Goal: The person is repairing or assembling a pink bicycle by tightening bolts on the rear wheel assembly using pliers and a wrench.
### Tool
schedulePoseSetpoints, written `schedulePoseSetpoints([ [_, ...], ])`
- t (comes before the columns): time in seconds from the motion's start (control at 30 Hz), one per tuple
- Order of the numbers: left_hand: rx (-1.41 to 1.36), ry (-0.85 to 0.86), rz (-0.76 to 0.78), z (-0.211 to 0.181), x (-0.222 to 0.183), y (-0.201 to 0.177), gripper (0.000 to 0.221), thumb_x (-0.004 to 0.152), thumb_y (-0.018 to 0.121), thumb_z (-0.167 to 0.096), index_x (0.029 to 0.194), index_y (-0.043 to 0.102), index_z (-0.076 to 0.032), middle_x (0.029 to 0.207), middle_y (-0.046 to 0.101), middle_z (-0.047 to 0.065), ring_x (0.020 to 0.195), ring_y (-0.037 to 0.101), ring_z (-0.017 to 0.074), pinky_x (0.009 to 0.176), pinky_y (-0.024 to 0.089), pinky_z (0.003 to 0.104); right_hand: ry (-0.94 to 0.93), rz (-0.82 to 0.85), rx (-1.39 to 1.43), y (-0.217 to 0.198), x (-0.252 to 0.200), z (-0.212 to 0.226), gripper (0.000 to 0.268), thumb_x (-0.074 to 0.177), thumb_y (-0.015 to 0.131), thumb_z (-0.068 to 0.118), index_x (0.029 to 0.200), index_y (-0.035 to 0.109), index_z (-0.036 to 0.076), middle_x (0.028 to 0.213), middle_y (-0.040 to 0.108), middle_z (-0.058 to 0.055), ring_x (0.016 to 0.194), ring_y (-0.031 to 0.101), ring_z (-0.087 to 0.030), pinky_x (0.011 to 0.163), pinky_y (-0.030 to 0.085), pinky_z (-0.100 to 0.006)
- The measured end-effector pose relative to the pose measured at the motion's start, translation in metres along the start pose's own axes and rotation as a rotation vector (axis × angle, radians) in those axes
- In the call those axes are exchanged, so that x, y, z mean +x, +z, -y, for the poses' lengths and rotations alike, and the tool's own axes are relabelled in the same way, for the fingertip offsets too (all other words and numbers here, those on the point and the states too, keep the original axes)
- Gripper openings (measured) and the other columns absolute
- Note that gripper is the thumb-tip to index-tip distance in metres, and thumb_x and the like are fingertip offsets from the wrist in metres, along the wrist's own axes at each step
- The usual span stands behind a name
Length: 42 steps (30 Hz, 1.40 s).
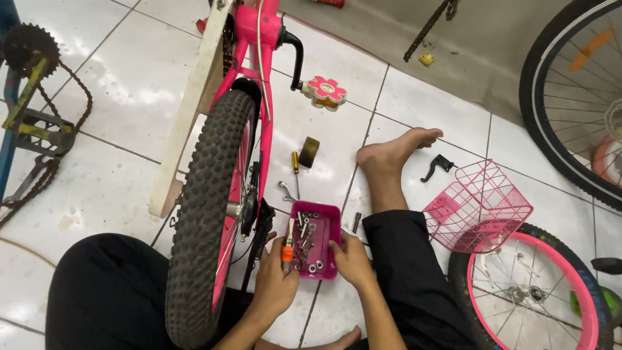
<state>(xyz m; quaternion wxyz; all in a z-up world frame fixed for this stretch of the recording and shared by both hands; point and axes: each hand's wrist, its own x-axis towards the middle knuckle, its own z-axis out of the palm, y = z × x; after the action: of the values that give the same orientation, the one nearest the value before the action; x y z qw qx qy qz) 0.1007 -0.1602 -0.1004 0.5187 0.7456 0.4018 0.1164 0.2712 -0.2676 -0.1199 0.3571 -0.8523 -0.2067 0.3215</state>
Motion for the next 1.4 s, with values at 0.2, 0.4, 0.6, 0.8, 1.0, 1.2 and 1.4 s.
schedulePoseSetpoints([
  [0.2,0.084,-0.145,0.019,0.0,0.002,-0.005,0.069,0.073,0.058,0.0,0.141,0.054,-0.014,0.121,0.067,0.006,0.099,0.07,0.0261,0.083,0.054,0.039,-0.044,0.127,-0.022,-0.002,0.007,0.008,0.02,0.085,0.064,0.007,0.099,0.075,-0.002,0.071,0.071,-0.009,0.058,0.06,-0.016,0.057,0.052,-0.03],
  [0.4,0.196,-0.304,0.011,-0.001,0.002,-0.011,0.08,0.075,0.061,-0.009,0.15,0.04,-0.028,0.094,0.078,0.009,0.081,0.073,0.0382,0.072,0.053,0.052,0.088,0.394,-0.184,-0.012,0.0,0.033,0.032,0.088,0.074,0.032,0.095,0.077,0.001,0.067,0.065,-0.005,0.056,0.054,-0.015,0.056,0.046,-0.028],
  [0.6,0.07,-0.137,-0.028,-0.002,0.003,-0.01,0.071,0.072,0.064,0.0,0.14,0.049,-0.016,0.093,0.076,0.006,0.071,0.075,0.0274,0.065,0.055,0.044,0.204,0.304,-0.212,-0.02,0.006,0.029,0.047,0.098,0.057,0.041,0.111,0.077,0.0,0.089,0.076,-0.01,0.075,0.068,-0.018,0.075,0.055,-0.031],
  [0.8,-0.081,0.11,-0.018,0.006,0.009,-0.001,0.074,0.067,0.058,0.007,0.14,0.05,-0.002,0.119,0.066,0.012,0.095,0.068,0.0259,0.082,0.055,0.036,0.205,0.191,-0.242,-0.016,0.022,0.008,0.084,0.087,0.05,0.067,0.159,0.036,0.025,0.154,0.053,-0.007,0.136,0.057,-0.031,0.111,0.048,-0.041],
  [1.0,-0.07,0.127,0.04,-0.001,0.007,-0.006,0.073,0.067,0.057,0.007,0.14,0.053,-0.001,0.131,0.065,0.014,0.112,0.067,0.0292,0.096,0.053,0.036,0.085,-0.051,0.076,-0.024,0.021,0.036,0.069,0.099,0.039,0.054,0.115,0.075,-0.002,0.117,0.078,-0.019,0.113,0.075,-0.028,0.097,0.056,-0.033],
  [1.2,-0.084,0.074,0.096,-0.013,0.009,-0.01,0.078,0.065,0.05,0.013,0.142,0.052,-0.002,0.122,0.067,0.01,0.1,0.069,0.0238,0.087,0.055,0.033,0.151,-0.024,0.041,-0.019,0.041,0.011,0.087,0.095,0.043,0.059,0.16,0.025,0.004,0.141,0.057,-0.029,0.119,0.071,-0.032,0.099,0.057,-0.037],
  [1.4,-0.165,0.221,0.057,-0.01,0.017,0.004,0.077,0.064,0.052,0.01,0.141,0.051,0.0,0.122,0.069,0.015,0.099,0.071,0.0282,0.084,0.056,0.035,0.083,-0.089,-0.041,-0.036,0.029,0.027,0.058,0.083,0.074,0.046,0.107,0.071,-0.006,0.083,0.074,-0.018,0.067,0.069,-0.022,0.061,0.058,-0.031],
])
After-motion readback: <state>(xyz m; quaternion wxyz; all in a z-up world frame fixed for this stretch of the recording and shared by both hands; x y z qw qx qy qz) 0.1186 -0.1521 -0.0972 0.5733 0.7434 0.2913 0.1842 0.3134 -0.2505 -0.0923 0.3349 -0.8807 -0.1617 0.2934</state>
